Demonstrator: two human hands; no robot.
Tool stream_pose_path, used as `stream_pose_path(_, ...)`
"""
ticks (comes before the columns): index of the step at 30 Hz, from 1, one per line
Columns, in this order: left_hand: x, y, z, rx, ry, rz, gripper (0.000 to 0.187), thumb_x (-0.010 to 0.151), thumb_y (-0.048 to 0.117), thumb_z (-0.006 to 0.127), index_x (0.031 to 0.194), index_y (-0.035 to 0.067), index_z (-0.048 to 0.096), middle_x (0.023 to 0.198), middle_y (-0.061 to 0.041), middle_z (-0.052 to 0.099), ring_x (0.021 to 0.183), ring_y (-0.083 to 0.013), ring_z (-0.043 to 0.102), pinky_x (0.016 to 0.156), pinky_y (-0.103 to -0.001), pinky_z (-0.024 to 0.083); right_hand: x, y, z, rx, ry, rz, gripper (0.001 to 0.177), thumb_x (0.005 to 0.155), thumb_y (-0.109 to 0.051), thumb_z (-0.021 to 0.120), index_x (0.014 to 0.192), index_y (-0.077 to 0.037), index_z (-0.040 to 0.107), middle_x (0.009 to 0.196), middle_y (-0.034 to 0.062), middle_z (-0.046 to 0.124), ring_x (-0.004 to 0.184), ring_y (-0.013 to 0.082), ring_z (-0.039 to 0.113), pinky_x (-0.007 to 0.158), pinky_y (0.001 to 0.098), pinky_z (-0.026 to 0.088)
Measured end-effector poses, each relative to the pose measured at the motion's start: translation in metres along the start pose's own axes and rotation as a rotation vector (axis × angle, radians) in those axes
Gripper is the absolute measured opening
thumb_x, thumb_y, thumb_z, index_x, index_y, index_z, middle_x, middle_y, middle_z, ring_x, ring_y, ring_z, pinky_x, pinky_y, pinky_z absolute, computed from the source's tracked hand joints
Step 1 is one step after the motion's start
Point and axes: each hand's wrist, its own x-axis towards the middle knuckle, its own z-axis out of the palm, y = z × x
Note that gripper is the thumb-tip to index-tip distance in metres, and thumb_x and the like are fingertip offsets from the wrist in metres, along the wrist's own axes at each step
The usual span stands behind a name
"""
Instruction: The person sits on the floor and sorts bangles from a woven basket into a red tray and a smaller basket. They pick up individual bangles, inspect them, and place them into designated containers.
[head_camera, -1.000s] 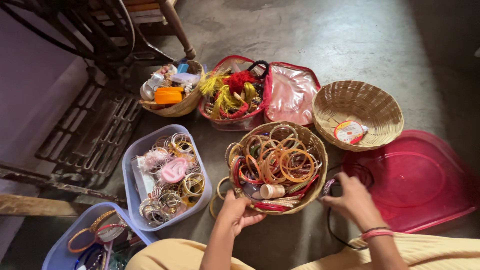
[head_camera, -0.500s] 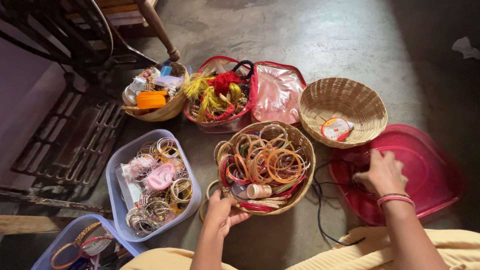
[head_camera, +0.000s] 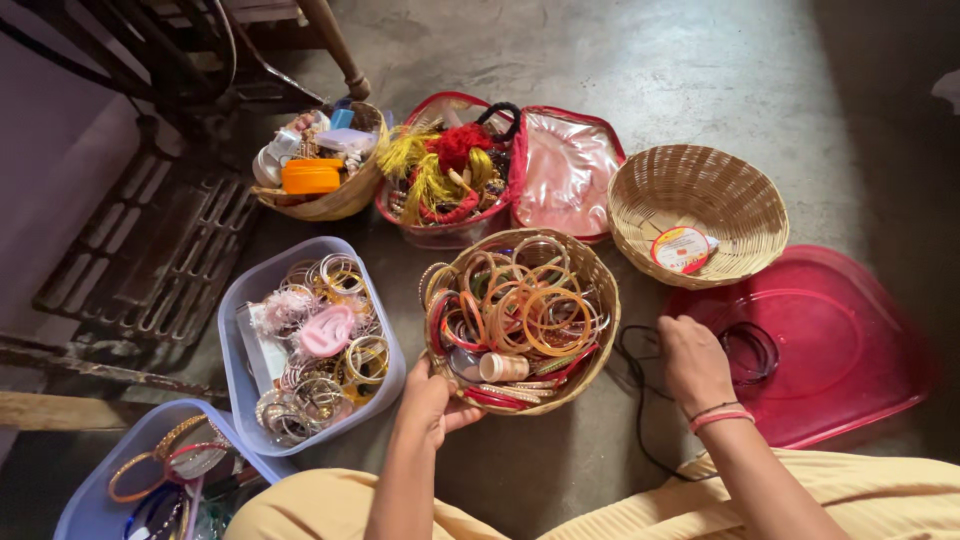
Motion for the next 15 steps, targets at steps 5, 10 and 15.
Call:
stream_pose_path(5, -0.002, 0.003, 0.003, -0.006, 0.009, 0.019, 0.062, 0.087, -0.004, 0.048, 0.145, 0.019, 0.046, 0.109, -0.019, 0.071, 0.077, -0.0310, 0.073, 0.060, -0.046, 0.064, 0.021, -0.024, -0.072, 0.494, -0.391, 0.223, 0.022, 0.075, -0.015, 0.082, 0.090, -0.002, 0.075, 0.079, 0.0119, 0.075, 0.076, 0.0255, 0.073, 0.073, 0.0396, 0.059)
stream_pose_path(10, -0.006, 0.005, 0.004, 0.025, 0.026, 0.013, 0.057, 0.090, 0.002, 0.055, 0.143, 0.018, 0.046, 0.104, -0.019, 0.073, 0.071, -0.0297, 0.073, 0.057, -0.043, 0.063, 0.037, -0.034, -0.125, 0.831, -0.431, 0.385, 0.023, 0.082, -0.015, 0.079, 0.096, 0.001, 0.072, 0.076, 0.0062, 0.074, 0.072, 0.0136, 0.071, 0.066, 0.0321, 0.058)
stream_pose_path(15, -0.007, 0.011, 0.008, 0.084, 0.073, -0.010, 0.047, 0.094, 0.012, 0.058, 0.139, 0.013, 0.044, 0.107, -0.020, 0.073, 0.076, -0.0304, 0.076, 0.062, -0.045, 0.065, 0.041, -0.035, -0.167, 1.219, -0.590, 0.380, 0.022, 0.086, -0.011, 0.075, 0.102, 0.003, 0.070, 0.082, 0.0056, 0.073, 0.074, 0.0124, 0.068, 0.067, 0.0268, 0.058)
